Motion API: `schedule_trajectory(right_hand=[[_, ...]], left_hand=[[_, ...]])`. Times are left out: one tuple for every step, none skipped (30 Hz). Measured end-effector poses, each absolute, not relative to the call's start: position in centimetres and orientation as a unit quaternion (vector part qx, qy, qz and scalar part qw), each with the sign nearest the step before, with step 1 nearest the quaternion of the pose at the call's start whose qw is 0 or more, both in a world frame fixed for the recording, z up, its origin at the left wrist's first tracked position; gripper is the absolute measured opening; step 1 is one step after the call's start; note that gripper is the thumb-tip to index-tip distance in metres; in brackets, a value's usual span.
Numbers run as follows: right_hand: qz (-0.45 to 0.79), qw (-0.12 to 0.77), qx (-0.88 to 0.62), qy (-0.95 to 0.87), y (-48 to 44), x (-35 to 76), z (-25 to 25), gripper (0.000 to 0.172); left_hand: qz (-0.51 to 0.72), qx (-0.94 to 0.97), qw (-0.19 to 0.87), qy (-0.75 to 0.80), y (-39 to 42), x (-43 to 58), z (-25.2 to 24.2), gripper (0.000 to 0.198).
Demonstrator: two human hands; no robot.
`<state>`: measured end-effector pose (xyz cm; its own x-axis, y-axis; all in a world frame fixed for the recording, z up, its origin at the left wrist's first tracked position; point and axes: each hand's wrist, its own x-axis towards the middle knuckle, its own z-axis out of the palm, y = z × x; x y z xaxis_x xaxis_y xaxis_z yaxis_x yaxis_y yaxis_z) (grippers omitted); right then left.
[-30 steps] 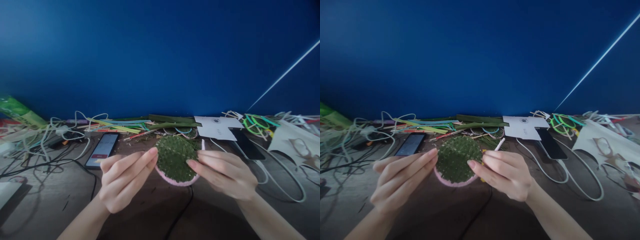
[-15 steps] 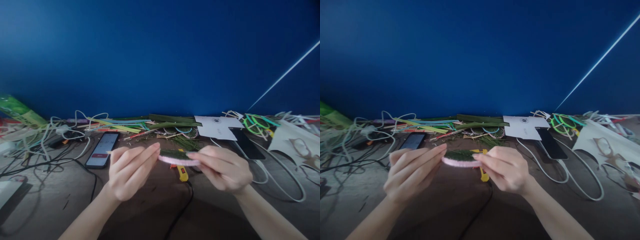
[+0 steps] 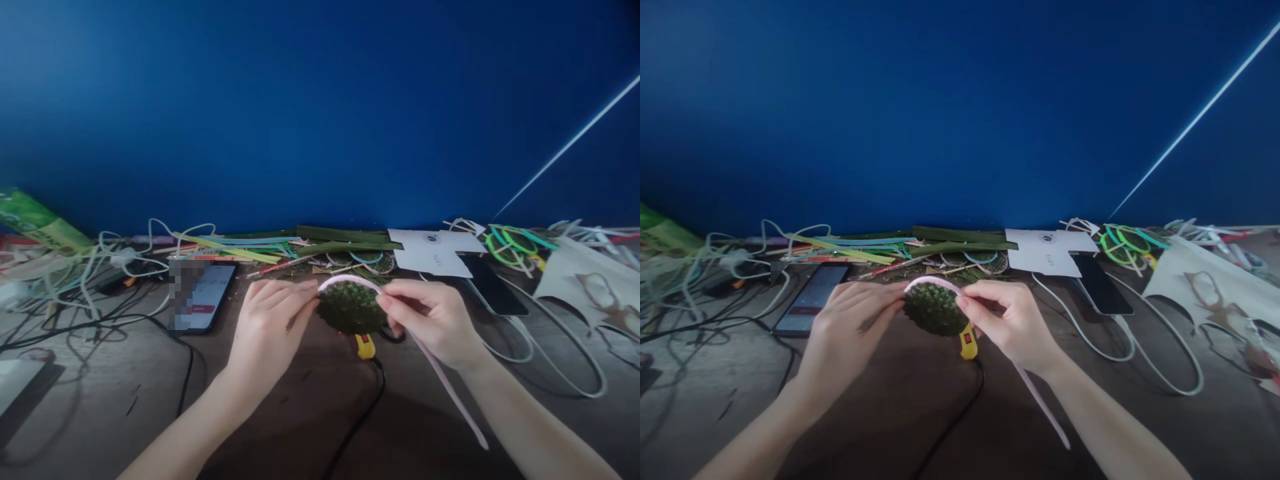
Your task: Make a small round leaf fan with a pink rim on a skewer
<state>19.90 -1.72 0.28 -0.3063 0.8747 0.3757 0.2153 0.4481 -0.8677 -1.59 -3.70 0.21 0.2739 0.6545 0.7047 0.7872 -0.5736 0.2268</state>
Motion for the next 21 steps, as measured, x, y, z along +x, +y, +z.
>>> schedule_trajectory(right_hand=[[0.362, 0.455, -0.375, -0.722, -1.72, 19.92, 0.24, 0.012], [0.36, 0.456, -0.373, -0.724, -1.71, 19.94, 0.22, 0.012], [0.357, 0.457, -0.371, -0.725, -1.7, 19.97, 0.19, 0.012], [0.354, 0.457, -0.369, -0.728, -1.67, 20.0, 0.17, 0.012], [0.351, 0.457, -0.368, -0.73, -1.64, 20.02, 0.15, 0.012], [0.347, 0.458, -0.365, -0.733, -1.61, 20.04, 0.12, 0.012], [0.342, 0.457, -0.362, -0.737, -1.57, 20.05, 0.1, 0.012], [0.338, 0.455, -0.36, -0.741, -1.52, 20.07, 0.08, 0.012], [0.334, 0.452, -0.358, -0.745, -1.49, 20.09, 0.08, 0.012], [0.332, 0.45, -0.355, -0.749, -1.46, 20.13, 0.08, 0.012], [0.331, 0.448, -0.351, -0.753, -1.44, 20.17, 0.1, 0.013], [0.33, 0.447, -0.347, -0.756, -1.42, 20.22, 0.13, 0.013], [0.328, 0.446, -0.343, -0.759, -1.41, 20.29, 0.18, 0.014], [0.325, 0.444, -0.337, -0.764, -1.4, 20.35, 0.25, 0.015], [0.323, 0.44, -0.332, -0.769, -1.39, 20.42, 0.32, 0.017], [0.322, 0.435, -0.327, -0.774, -1.37, 20.48, 0.4, 0.018], [0.323, 0.431, -0.324, -0.778, -1.35, 20.53, 0.47, 0.02], [0.325, 0.428, -0.323, -0.779, -1.33, 20.56, 0.53, 0.02], [0.33, 0.425, -0.324, -0.778, -1.31, 20.58, 0.57, 0.02], [0.338, 0.422, -0.327, -0.775, -1.29, 20.59, 0.61, 0.02], [0.347, 0.419, -0.331, -0.771, -1.26, 20.59, 0.64, 0.02]], left_hand=[[-0.397, -0.792, 0.09, -0.454, -3.74, -1.54, 0.23, 0.011], [-0.398, -0.791, 0.097, -0.453, -3.78, -1.48, 0.26, 0.011], [-0.399, -0.792, 0.103, -0.451, -3.8, -1.44, 0.3, 0.011], [-0.4, -0.793, 0.107, -0.448, -3.82, -1.42, 0.34, 0.011], [-0.401, -0.794, 0.108, -0.445, -3.83, -1.41, 0.36, 0.01], [-0.401, -0.795, 0.106, -0.443, -3.82, -1.43, 0.38, 0.01], [-0.401, -0.796, 0.101, -0.442, -3.8, -1.46, 0.4, 0.01], [-0.401, -0.797, 0.094, -0.442, -3.78, -1.5, 0.41, 0.009], [-0.402, -0.797, 0.086, -0.443, -3.76, -1.55, 0.44, 0.009], [-0.403, -0.797, 0.079, -0.443, -3.75, -1.61, 0.47, 0.009], [-0.404, -0.798, 0.073, -0.441, -3.74, -1.66, 0.51, 0.009], [-0.404, -0.799, 0.067, -0.44, -3.75, -1.72, 0.57, 0.009], [-0.404, -0.8, 0.061, -0.439, -3.76, -1.76, 0.63, 0.008], [-0.404, -0.801, 0.055, -0.439, -3.78, -1.8, 0.69, 0.008], [-0.404, -0.801, 0.048, -0.44, -3.81, -1.83, 0.74, 0.008], [-0.404, -0.801, 0.04, -0.441, -3.84, -1.85, 0.79, 0.008], [-0.403, -0.801, 0.033, -0.442, -3.86, -1.87, 0.83, 0.008], [-0.403, -0.8, 0.026, -0.444, -3.87, -1.89, 0.85, 0.008], [-0.404, -0.799, 0.02, -0.445, -3.87, -1.9, 0.86, 0.008], [-0.405, -0.798, 0.015, -0.446, -3.87, -1.91, 0.86, 0.008], [-0.404, -0.798, 0.01, -0.448, -3.86, -1.91, 0.85, 0.008]])
